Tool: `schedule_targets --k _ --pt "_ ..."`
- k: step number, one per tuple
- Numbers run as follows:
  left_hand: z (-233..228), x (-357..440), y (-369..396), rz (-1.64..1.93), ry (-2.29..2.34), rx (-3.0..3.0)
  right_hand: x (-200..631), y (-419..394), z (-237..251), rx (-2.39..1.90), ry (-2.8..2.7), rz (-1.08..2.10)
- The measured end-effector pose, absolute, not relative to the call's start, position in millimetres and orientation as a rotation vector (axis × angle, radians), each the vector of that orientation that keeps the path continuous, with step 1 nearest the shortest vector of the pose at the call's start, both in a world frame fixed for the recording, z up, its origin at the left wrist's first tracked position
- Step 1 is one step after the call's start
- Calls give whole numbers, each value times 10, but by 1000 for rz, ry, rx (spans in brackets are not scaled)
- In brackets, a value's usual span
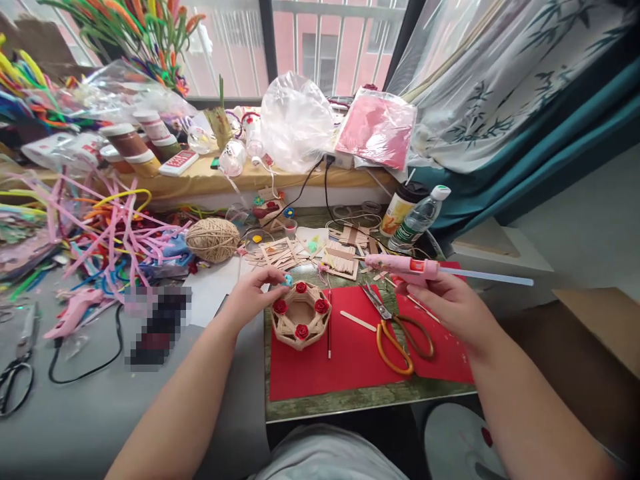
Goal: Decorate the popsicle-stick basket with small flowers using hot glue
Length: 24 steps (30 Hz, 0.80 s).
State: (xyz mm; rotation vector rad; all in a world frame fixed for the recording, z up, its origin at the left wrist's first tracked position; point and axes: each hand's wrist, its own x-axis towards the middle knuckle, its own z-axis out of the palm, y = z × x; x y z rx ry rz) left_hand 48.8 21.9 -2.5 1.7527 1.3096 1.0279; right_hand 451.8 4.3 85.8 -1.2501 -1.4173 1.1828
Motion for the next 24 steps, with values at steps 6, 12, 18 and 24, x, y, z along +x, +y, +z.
schedule_targets --k 6,12,18,24 --pt "-72 332 226 938 1273 1755 4330 180 636 -1389 -1446 1199" --pt "-120 356 236 956 1209 1585 4149 171 502 -1345 -1406 1182" --pt "-181 512 259 1014 1214 1275 4011 140 299 -1351 -1368 1224" --pt "-265 530 314 972 1277 1251 3944 101 243 -1372 -1352 1320"
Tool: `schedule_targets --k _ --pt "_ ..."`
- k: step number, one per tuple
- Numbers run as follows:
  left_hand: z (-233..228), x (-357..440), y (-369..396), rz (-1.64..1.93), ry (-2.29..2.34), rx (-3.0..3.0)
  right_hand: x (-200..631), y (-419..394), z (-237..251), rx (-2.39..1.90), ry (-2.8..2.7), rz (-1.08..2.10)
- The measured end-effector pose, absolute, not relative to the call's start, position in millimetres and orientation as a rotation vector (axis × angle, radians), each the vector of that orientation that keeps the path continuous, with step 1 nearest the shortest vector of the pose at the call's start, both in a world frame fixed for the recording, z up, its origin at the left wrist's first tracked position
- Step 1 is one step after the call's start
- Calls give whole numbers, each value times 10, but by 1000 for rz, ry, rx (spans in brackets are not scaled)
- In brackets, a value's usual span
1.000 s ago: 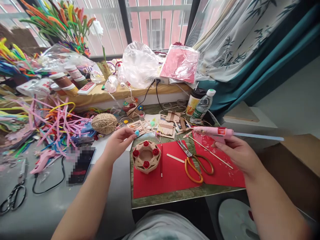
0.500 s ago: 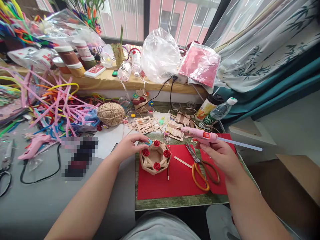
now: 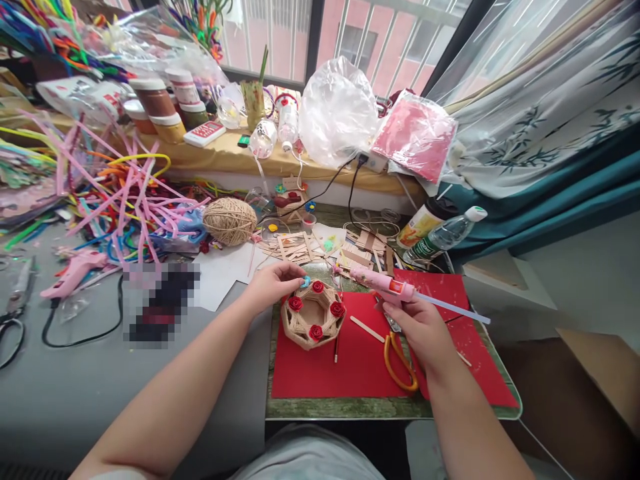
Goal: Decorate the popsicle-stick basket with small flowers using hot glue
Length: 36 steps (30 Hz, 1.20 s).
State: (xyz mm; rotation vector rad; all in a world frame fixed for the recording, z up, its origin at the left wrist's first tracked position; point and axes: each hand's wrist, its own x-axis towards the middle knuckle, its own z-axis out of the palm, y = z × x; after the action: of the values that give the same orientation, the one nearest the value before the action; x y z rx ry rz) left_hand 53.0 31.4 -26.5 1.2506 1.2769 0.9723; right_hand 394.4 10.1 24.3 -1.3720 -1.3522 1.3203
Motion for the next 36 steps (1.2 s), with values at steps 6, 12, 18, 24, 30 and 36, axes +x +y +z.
schedule_targets --k 6,12,18,24,30,36 --pt "-208 602 290 995 1267 1227 3897 88 220 -1388 -1322 1258" --pt "-179 650 287 904 1232 1200 3830 86 177 -1387 -1355 1213" --pt "-184 670 319 879 1215 1200 3792 60 213 -1380 -1372 1185" --pt "-171 677 322 870 1240 1252 3834 40 177 -1420 -1366 1178" --pt "-162 664 311 862 1193 1213 3895 56 196 -1406 -1361 1210" --pt "-214 586 295 911 1127 1091 3887 141 260 -1359 -1516 1241"
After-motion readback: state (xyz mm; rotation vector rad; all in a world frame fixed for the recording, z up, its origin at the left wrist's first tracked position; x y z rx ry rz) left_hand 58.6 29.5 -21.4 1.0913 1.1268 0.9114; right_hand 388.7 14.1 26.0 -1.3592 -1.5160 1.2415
